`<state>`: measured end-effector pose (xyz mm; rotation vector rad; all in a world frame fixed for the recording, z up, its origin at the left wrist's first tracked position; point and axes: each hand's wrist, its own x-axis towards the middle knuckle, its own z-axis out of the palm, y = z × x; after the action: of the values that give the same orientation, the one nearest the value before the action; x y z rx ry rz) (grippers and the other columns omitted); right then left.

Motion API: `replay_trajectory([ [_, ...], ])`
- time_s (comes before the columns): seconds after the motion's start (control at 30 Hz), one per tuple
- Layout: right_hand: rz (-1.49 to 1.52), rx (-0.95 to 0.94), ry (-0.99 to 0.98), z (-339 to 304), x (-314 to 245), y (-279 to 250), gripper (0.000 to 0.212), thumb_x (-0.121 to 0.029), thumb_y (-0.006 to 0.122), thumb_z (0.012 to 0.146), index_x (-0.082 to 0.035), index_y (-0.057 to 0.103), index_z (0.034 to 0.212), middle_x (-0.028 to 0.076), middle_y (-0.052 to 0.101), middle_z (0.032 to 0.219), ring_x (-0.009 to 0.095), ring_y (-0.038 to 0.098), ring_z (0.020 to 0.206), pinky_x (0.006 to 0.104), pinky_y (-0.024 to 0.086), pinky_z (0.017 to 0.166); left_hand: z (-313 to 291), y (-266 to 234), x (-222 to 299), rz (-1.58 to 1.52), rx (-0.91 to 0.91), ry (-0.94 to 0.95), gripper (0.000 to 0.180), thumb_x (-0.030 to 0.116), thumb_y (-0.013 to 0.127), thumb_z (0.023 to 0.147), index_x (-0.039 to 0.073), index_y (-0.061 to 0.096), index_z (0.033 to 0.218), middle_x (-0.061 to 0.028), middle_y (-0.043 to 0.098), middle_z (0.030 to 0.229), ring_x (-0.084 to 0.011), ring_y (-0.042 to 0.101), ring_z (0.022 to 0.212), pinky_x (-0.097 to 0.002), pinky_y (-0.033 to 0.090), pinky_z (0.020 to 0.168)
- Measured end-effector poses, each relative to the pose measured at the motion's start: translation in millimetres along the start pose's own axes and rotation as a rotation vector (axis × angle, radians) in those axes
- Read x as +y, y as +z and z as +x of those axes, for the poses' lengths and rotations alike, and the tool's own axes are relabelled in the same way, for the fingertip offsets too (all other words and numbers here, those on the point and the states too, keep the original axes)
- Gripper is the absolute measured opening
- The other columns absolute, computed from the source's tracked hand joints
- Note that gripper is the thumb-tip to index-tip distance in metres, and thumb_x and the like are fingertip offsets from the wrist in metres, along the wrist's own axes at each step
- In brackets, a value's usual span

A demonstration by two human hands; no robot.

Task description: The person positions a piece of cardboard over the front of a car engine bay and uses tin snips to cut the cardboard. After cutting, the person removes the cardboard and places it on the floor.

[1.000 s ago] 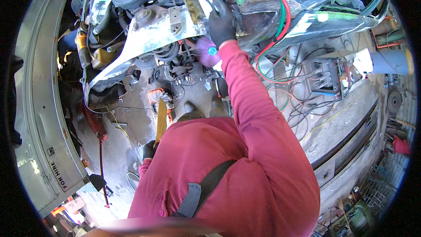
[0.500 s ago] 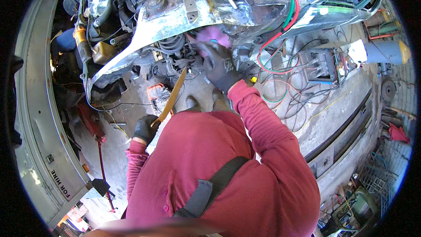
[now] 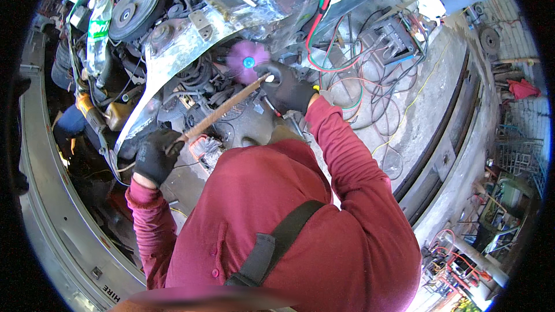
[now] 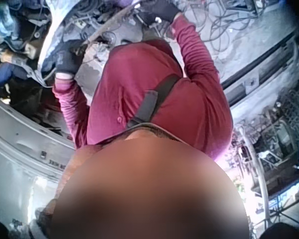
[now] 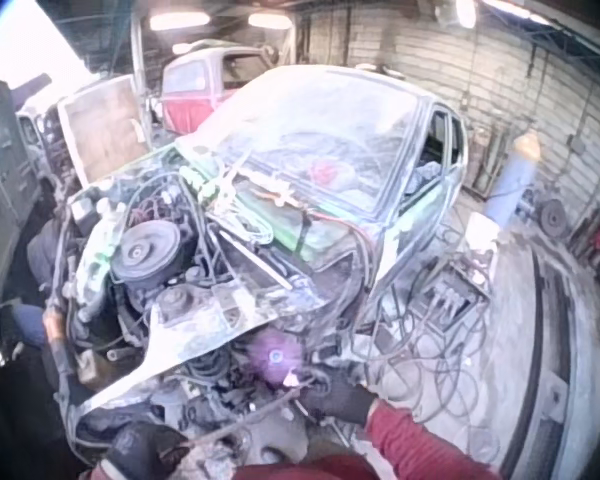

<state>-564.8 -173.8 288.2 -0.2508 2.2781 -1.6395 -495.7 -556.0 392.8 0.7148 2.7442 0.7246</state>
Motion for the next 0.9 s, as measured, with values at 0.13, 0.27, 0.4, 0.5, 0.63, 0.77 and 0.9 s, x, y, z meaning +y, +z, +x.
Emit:
replay_trajectory([
  [0.13, 0.374, 0.238, -0.124, 23, 5, -47, 0.039, -0.005, 0.07, 0.093, -0.004, 0.064, 0.131, 0.007, 0.069, 0.117, 0.013, 0.066, 0.105, 0.0293, 0.053, 0.093, 55, -15, 17, -0.02, 0.083, -0.132, 0.025, 0.02, 0.072, 0.092, 0.004, 0.074, 0.111, -0.0211, 0.072, 0.096, -0.0427, 0.069, 0.088, -0.0472, 0.054, 0.076],
  [0.27, 0.388, 0.392, -0.201, 79, 25, -107, 0.039, -0.006, 0.075, 0.093, -0.002, 0.065, 0.131, 0.004, 0.072, 0.113, 0.012, 0.068, 0.101, 0.0275, 0.054, 0.093, 138, -12, 33, 0.156, 0.176, -0.1, 0.029, 0.03, 0.067, 0.096, 0.009, 0.073, 0.114, -0.021, 0.073, 0.098, -0.0427, 0.07, 0.092, -0.0478, 0.055, 0.078],
  [0.4, 0.488, 0.659, -0.248, 129, 49, -137, 0.039, -0.007, 0.079, 0.09, 0.001, 0.068, 0.126, 0.006, 0.074, 0.114, 0.013, 0.068, 0.1, 0.0277, 0.055, 0.091, 214, 4, 44, 0.31, 0.221, -0.127, 0.029, 0.037, 0.065, 0.096, 0.012, 0.074, 0.11, -0.0203, 0.073, 0.097, -0.0414, 0.071, 0.092, -0.0498, 0.054, 0.079],
  [0.5, 0.413, 0.833, -0.195, 149, 65, -145, 0.04, -0.009, 0.08, 0.089, 0.001, 0.068, 0.126, 0.007, 0.074, 0.113, 0.015, 0.069, 0.1, 0.0299, 0.055, 0.093, 248, 16, 47, 0.394, 0.206, -0.181, 0.032, 0.04, 0.065, 0.095, 0.011, 0.074, 0.108, -0.0212, 0.073, 0.097, -0.0421, 0.071, 0.092, -0.0501, 0.054, 0.079],
  [0.63, 0.342, 0.946, -0.229, 163, 82, -148, 0.039, -0.009, 0.079, 0.087, 0.002, 0.069, 0.123, 0.011, 0.075, 0.113, 0.019, 0.07, 0.101, 0.0329, 0.055, 0.094, 276, 25, 44, 0.351, 0.249, -0.174, 0.036, 0.043, 0.065, 0.095, 0.011, 0.073, 0.108, -0.0222, 0.073, 0.098, -0.0451, 0.07, 0.093, -0.0513, 0.054, 0.08],
  [0.77, 0.332, 0.97, -0.158, 174, 95, -149, 0.034, -0.015, 0.08, 0.087, 0.002, 0.072, 0.115, 0.012, 0.076, 0.11, 0.019, 0.071, 0.1, 0.0334, 0.055, 0.093, 296, 22, 29, 0.32, 0.118, -0.23, 0.041, 0.045, 0.071, 0.093, 0.011, 0.076, 0.114, -0.0199, 0.076, 0.103, -0.0391, 0.073, 0.096, -0.0456, 0.055, 0.085],
  [0.9, 0.359, 0.988, -0.144, 181, 100, -153, 0.034, -0.019, 0.082, 0.086, 0.001, 0.074, 0.112, 0.011, 0.077, 0.103, 0.02, 0.072, 0.092, 0.033, 0.056, 0.089, 307, 25, 14, 0.196, 0.106, -0.243, 0.039, 0.036, 0.071, 0.093, 0.006, 0.075, 0.118, -0.0233, 0.075, 0.106, -0.04, 0.073, 0.098, -0.0451, 0.055, 0.086],
])
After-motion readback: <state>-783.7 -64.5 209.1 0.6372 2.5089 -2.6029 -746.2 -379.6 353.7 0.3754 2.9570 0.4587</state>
